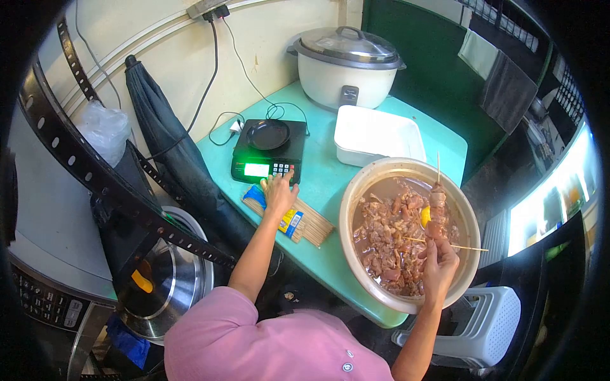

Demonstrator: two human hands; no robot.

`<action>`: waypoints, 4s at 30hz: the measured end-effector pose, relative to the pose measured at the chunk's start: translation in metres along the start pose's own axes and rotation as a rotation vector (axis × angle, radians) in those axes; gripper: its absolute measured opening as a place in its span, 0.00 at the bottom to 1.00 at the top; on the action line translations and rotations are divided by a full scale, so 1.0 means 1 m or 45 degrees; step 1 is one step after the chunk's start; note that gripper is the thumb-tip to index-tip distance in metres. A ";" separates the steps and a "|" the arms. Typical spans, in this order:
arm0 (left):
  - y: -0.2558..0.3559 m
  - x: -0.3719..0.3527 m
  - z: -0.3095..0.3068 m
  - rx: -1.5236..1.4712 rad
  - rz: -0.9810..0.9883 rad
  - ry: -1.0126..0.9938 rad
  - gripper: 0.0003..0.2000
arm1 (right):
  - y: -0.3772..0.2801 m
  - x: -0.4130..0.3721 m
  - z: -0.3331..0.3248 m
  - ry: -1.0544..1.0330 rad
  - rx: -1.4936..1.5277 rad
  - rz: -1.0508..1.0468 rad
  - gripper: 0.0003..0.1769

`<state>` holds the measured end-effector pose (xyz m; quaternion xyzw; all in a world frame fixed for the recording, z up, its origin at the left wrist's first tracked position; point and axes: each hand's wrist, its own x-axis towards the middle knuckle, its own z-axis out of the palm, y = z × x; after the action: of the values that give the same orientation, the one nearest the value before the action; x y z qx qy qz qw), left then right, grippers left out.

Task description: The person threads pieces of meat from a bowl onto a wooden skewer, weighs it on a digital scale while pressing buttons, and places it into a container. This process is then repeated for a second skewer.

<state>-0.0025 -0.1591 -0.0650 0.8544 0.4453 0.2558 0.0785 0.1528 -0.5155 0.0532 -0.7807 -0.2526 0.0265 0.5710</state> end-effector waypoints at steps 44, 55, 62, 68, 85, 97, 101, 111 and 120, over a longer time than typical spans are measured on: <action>0.025 -0.004 -0.020 -0.134 0.261 0.337 0.14 | -0.003 -0.001 0.002 0.023 -0.041 -0.053 0.10; 0.168 -0.007 -0.064 -0.620 0.735 0.071 0.08 | 0.016 0.009 0.004 0.275 -0.024 -0.467 0.09; 0.217 0.020 -0.059 -0.328 0.841 -0.592 0.06 | 0.000 0.002 -0.006 0.102 0.151 0.028 0.07; 0.235 0.026 -0.029 -0.100 0.835 -0.672 0.08 | -0.007 0.000 -0.009 0.081 0.172 0.054 0.08; 0.228 0.038 0.008 -1.408 0.102 -1.348 0.11 | -0.005 0.000 -0.011 0.067 0.134 0.061 0.07; 0.224 0.038 0.008 -1.718 0.126 -1.338 0.11 | -0.008 -0.001 -0.009 0.021 0.139 0.120 0.09; 0.227 0.037 0.004 -1.675 0.097 -1.226 0.08 | -0.006 -0.001 -0.009 0.023 0.125 0.115 0.09; 0.234 0.039 0.005 -1.734 0.169 -1.053 0.09 | -0.001 0.001 -0.011 0.051 0.056 0.055 0.08; 0.238 0.031 0.000 -1.903 0.195 -1.035 0.09 | -0.009 -0.001 -0.015 0.052 0.084 0.084 0.08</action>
<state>0.1837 -0.2747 0.0331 0.6314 0.0378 0.1605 0.7577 0.1538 -0.5267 0.0658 -0.7697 -0.2141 0.0378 0.6002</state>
